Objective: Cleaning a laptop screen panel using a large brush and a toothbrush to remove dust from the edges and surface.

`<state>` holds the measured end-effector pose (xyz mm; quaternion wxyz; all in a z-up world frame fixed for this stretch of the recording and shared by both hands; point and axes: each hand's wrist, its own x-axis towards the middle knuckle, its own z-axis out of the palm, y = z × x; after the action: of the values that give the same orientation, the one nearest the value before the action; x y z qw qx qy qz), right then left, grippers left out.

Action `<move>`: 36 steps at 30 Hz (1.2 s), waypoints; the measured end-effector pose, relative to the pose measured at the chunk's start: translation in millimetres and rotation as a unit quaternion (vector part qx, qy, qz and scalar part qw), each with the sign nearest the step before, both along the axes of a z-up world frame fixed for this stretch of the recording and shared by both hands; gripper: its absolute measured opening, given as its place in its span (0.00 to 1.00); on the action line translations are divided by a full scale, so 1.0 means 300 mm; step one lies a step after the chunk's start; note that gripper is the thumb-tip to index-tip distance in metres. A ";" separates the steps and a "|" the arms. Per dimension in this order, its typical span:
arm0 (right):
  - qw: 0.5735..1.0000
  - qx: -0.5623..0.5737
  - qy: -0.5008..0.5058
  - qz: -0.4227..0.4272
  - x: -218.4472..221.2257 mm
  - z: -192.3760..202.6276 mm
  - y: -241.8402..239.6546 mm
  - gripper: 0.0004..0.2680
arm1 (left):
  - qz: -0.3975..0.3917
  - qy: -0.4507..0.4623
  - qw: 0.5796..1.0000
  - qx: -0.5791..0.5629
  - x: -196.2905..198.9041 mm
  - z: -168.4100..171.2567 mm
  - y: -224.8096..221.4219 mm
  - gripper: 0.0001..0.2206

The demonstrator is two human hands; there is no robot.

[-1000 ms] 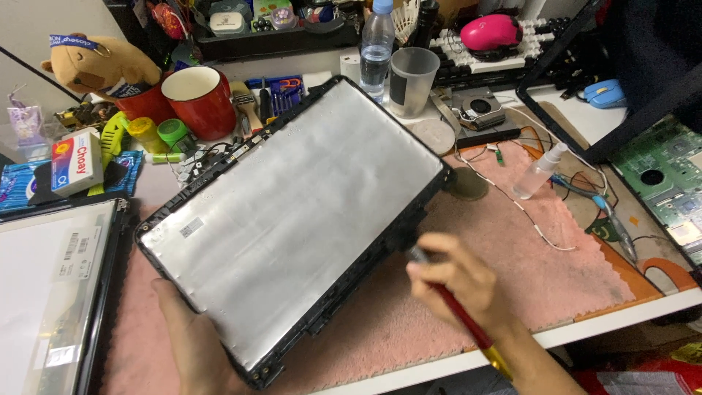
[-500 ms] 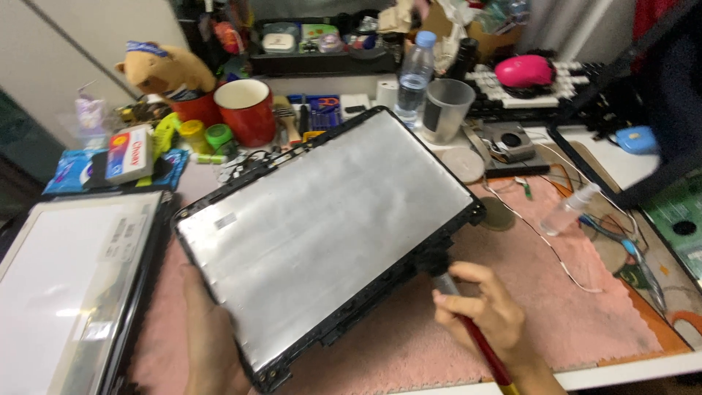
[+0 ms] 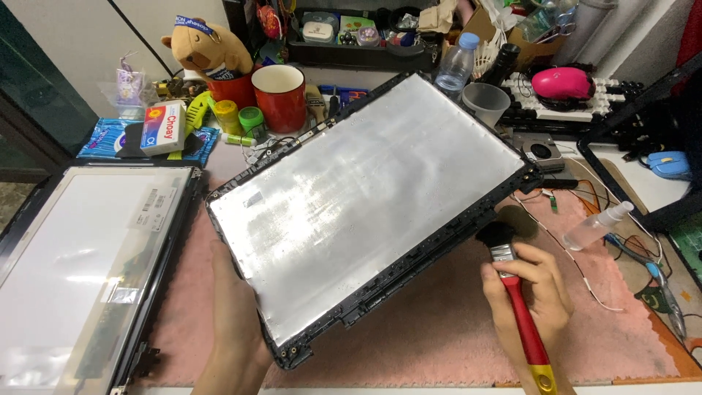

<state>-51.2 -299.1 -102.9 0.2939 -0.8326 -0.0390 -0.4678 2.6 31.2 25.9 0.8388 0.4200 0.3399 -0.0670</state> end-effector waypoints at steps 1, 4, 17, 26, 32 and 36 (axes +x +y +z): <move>1.000 0.007 0.006 0.002 0.001 0.006 0.012 0.06 | -0.002 -0.017 1.000 -0.001 0.003 -0.028 0.008 0.28; 0.991 0.127 0.020 0.037 0.007 -0.020 0.020 0.13 | -0.015 0.026 0.998 0.055 -0.013 0.057 -0.010 0.38; 0.983 0.144 0.042 0.101 -0.019 -0.025 0.029 0.14 | -0.011 0.034 0.999 -0.019 -0.001 0.030 -0.031 0.40; 0.952 0.241 0.008 0.188 -0.054 0.052 0.045 0.10 | -0.008 0.036 0.999 -0.040 -0.002 0.048 -0.052 0.41; 0.946 0.295 0.068 0.120 -0.060 0.259 0.086 0.07 | 0.020 0.028 0.998 -0.055 -0.002 0.028 -0.047 0.40; 0.953 0.272 0.099 0.085 -0.074 0.242 0.061 0.13 | 0.026 0.013 0.997 -0.073 -0.009 0.034 -0.056 0.40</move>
<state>-73.3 -280.9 -30.2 0.5503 -0.7567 0.0484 -0.3496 0.1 14.5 36.2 0.8641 0.3481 0.3556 -0.0754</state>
